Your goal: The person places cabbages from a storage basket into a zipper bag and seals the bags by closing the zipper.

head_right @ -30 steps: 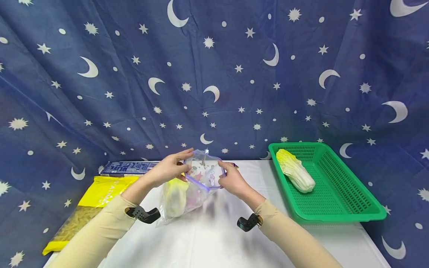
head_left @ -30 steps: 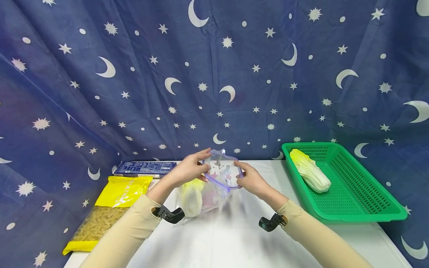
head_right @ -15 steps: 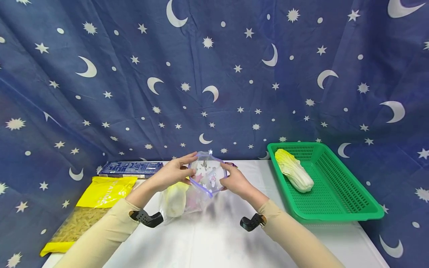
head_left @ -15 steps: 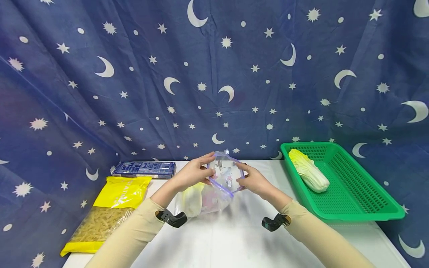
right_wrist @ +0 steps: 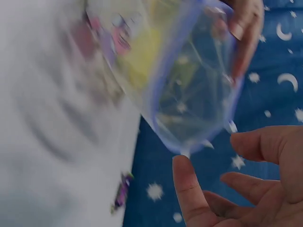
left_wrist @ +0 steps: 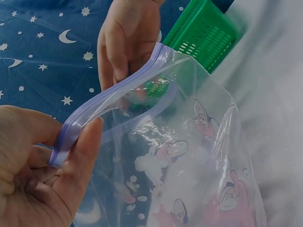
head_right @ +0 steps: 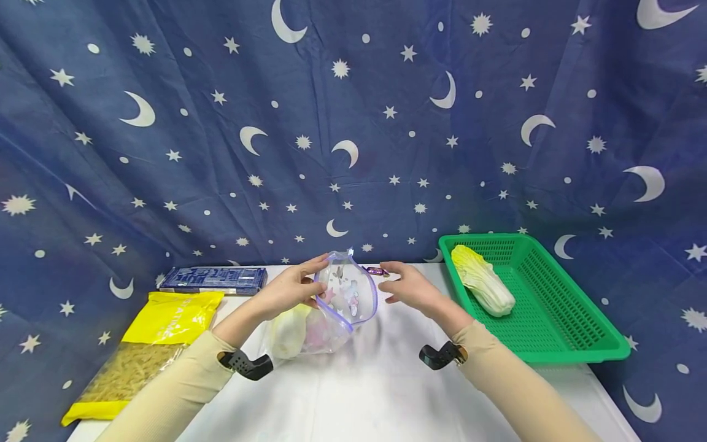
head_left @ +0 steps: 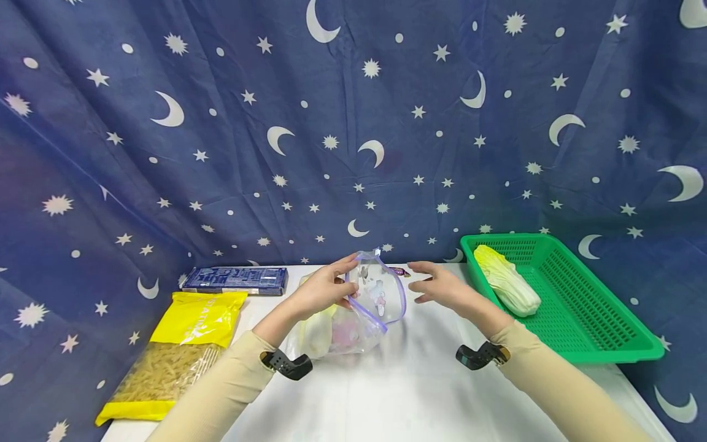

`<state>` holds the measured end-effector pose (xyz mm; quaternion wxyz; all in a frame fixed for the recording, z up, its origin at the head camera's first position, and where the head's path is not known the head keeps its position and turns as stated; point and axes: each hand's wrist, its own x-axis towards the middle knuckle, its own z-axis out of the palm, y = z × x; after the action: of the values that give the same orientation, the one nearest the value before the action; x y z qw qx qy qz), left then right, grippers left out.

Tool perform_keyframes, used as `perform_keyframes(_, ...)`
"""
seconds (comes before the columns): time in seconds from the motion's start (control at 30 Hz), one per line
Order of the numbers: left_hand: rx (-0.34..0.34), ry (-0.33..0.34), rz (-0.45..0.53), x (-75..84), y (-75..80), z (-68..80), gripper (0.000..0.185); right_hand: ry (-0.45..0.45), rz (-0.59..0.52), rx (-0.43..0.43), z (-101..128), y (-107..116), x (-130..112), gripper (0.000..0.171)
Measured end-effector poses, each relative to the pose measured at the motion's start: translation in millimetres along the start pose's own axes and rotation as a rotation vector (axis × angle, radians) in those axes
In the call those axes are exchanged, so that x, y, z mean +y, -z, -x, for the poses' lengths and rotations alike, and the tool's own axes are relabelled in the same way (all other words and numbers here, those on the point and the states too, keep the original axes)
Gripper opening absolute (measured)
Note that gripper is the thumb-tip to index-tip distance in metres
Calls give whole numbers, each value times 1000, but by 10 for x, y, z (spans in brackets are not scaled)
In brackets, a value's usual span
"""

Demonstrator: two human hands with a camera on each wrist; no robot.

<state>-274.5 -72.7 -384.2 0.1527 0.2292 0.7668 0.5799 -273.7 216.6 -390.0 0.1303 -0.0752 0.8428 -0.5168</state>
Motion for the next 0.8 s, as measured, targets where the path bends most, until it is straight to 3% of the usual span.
perform_keyframes(0.4,1,15,-20,-10,-15,-19,64,24,-47,112,208,848,12,64)
perform_keyframes(0.8,26,21,-29,-22,-40,-9,61,16,49,181,301,1276,193,64)
